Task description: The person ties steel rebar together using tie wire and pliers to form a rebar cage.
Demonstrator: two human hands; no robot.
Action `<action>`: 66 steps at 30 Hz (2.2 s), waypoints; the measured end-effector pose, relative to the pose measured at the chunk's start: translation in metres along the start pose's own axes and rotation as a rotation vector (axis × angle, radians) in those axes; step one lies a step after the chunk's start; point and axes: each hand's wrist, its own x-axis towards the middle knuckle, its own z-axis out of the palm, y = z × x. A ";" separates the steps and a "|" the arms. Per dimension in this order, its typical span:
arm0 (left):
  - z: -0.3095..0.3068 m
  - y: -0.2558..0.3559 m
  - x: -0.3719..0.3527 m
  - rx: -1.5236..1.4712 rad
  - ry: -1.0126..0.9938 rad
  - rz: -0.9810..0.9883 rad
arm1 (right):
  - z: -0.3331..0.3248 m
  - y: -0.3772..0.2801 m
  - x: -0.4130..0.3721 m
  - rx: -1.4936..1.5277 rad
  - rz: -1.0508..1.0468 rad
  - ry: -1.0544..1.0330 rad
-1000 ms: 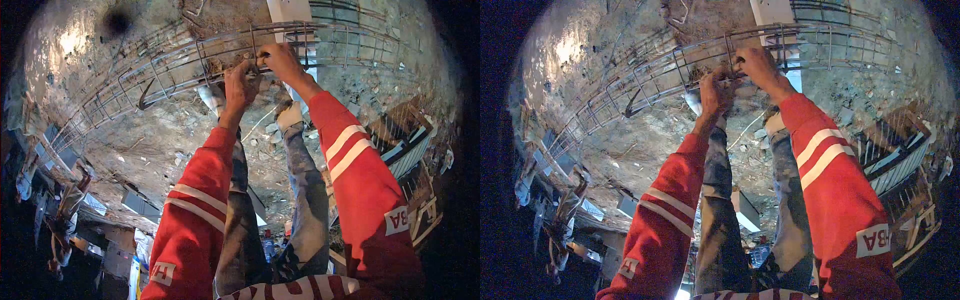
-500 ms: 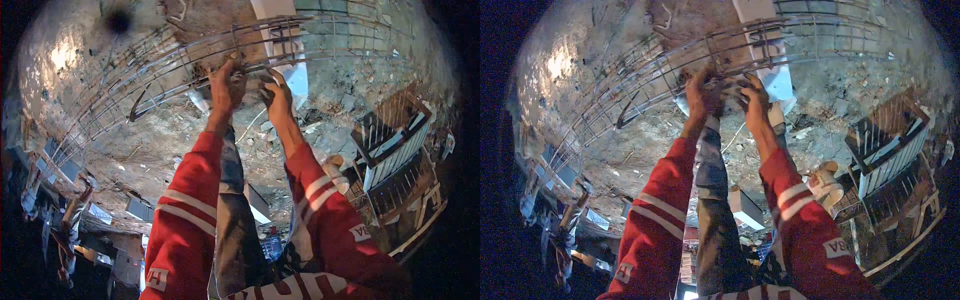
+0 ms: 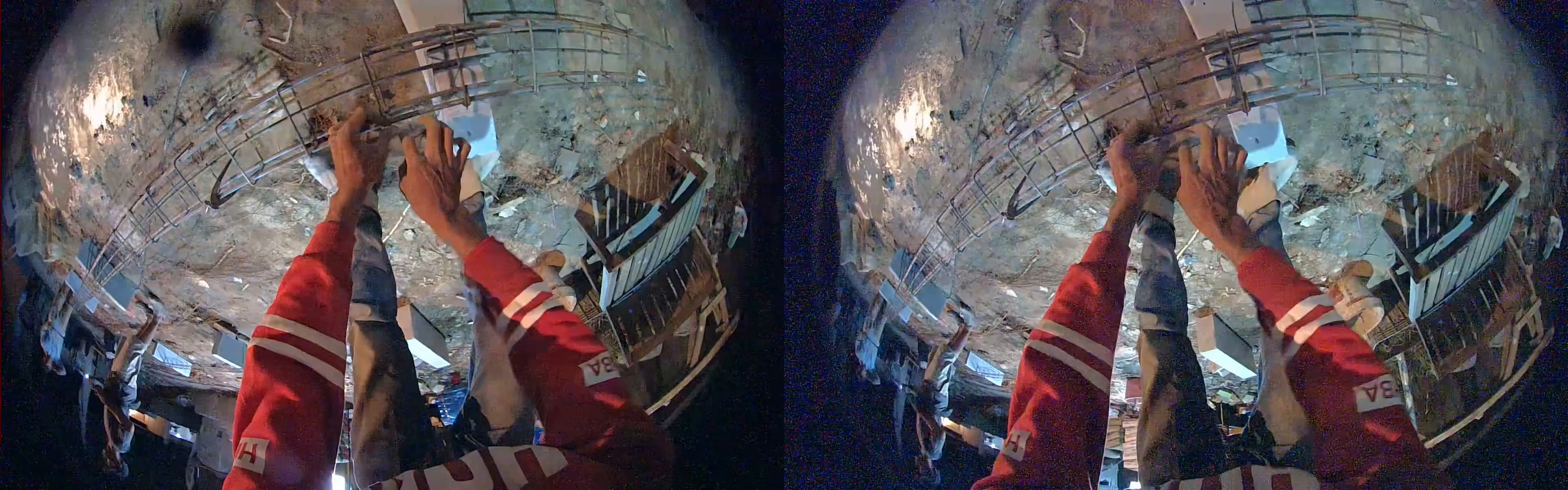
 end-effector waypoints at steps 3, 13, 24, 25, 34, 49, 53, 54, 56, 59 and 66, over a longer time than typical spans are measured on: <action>-0.006 0.012 0.006 0.071 -0.109 -0.085 | 0.006 0.018 0.007 0.044 -0.169 -0.046; -0.009 0.016 0.003 -0.267 -0.027 -0.197 | 0.123 0.031 -0.089 0.511 0.261 0.106; -0.038 -0.026 0.007 0.014 -0.425 0.448 | 0.020 -0.082 -0.043 0.706 0.781 0.007; -0.037 -0.027 0.006 0.028 -0.422 0.479 | 0.004 -0.086 -0.032 0.700 0.782 0.002; -0.028 -0.007 -0.006 0.004 -0.198 0.242 | -0.040 -0.060 0.014 0.396 0.331 -0.115; -0.020 0.003 0.000 0.113 -0.145 0.255 | 0.076 0.064 -0.027 0.847 1.092 -0.449; -0.030 0.010 0.000 0.109 -0.181 0.195 | 0.008 -0.001 0.010 0.232 0.295 0.024; -0.042 0.016 0.003 0.100 -0.145 0.187 | -0.003 -0.009 0.016 0.318 0.190 0.051; -0.068 0.011 -0.001 0.198 0.022 0.135 | -0.011 -0.016 0.017 0.320 0.218 -0.018; -0.137 -0.021 -0.005 0.742 0.292 -0.115 | 0.000 -0.016 0.020 0.414 0.378 -0.091; -0.238 -0.113 -0.041 0.602 0.052 -0.447 | -0.001 -0.006 0.022 0.510 0.389 -0.132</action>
